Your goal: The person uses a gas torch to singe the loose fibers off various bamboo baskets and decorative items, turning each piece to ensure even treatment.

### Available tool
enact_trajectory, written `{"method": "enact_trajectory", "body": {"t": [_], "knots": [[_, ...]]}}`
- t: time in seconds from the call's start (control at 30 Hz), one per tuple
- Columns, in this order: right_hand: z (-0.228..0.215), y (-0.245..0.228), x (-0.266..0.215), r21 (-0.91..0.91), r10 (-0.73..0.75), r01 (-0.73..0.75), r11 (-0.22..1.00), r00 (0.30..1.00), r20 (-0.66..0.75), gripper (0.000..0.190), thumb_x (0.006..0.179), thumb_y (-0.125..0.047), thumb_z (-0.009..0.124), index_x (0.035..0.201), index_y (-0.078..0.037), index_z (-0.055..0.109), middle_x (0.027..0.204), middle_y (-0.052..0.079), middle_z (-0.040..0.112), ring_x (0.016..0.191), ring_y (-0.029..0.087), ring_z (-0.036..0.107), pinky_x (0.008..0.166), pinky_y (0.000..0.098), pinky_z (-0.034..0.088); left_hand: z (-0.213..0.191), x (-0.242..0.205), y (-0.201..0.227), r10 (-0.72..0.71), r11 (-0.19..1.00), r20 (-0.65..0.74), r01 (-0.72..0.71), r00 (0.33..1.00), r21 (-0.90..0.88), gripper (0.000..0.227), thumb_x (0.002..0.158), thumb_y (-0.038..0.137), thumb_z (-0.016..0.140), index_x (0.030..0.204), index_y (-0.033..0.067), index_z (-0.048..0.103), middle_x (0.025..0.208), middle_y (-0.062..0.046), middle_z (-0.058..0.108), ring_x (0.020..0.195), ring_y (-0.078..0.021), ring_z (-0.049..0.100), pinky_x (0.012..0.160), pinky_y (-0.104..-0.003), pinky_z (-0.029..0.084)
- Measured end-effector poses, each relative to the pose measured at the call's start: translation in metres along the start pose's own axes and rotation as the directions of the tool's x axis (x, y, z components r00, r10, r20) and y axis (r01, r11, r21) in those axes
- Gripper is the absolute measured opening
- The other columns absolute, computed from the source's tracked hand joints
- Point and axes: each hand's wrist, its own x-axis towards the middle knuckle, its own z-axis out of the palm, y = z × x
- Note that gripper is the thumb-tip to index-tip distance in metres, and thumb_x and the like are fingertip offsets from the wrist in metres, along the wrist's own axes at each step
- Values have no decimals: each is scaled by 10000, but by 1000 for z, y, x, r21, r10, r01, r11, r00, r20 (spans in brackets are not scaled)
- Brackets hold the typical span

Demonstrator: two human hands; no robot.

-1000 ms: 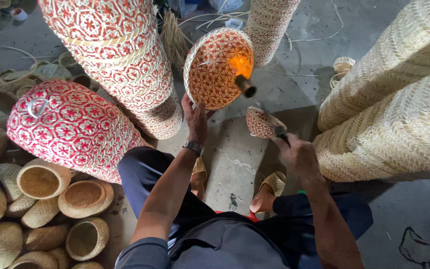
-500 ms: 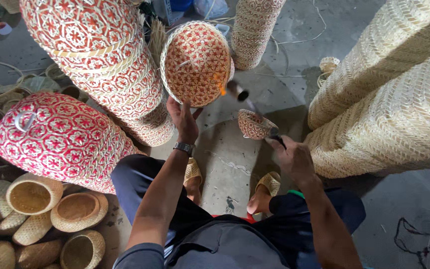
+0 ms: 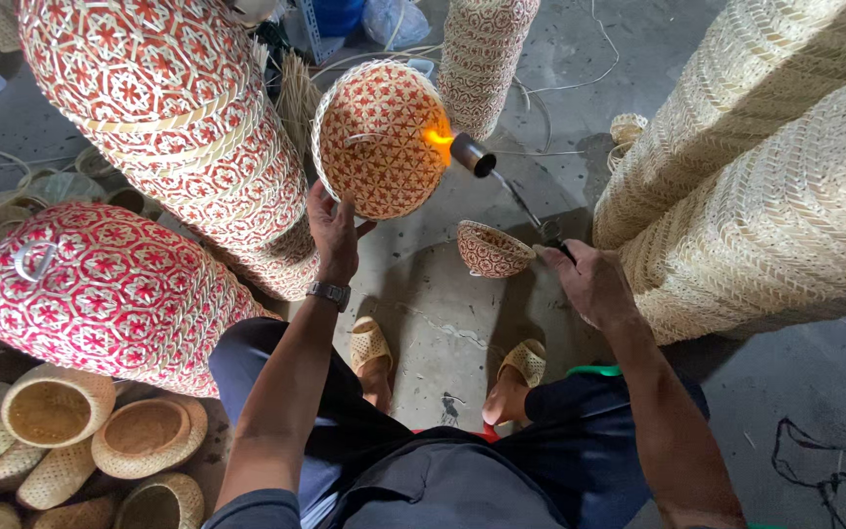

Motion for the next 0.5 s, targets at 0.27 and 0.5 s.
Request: {"method": "enact_trajectory", "body": {"t": [0.27, 0.5], "knots": [[-9, -5, 4, 34, -17, 17, 999, 1000, -19, 450, 1001, -464, 609, 1031, -26, 709, 728, 185, 678, 663, 300, 687, 638, 451, 520, -3, 4, 7, -43, 997, 25, 42, 999, 71, 564, 994, 199, 603, 1501, 144, 362, 1349, -123, 586, 1123, -270, 704, 750, -450, 691], [-14, -6, 9, 1, -10, 10, 1000, 999, -32, 487, 1002, -484, 629, 969, -3, 701, 735, 198, 665, 670, 314, 685, 650, 451, 520, -3, 2, 11, -85, 983, 46, 76, 995, 169, 526, 1006, 197, 607, 1496, 121, 431, 1261, -117, 645, 1040, -245, 740, 710, -394, 692]]}}
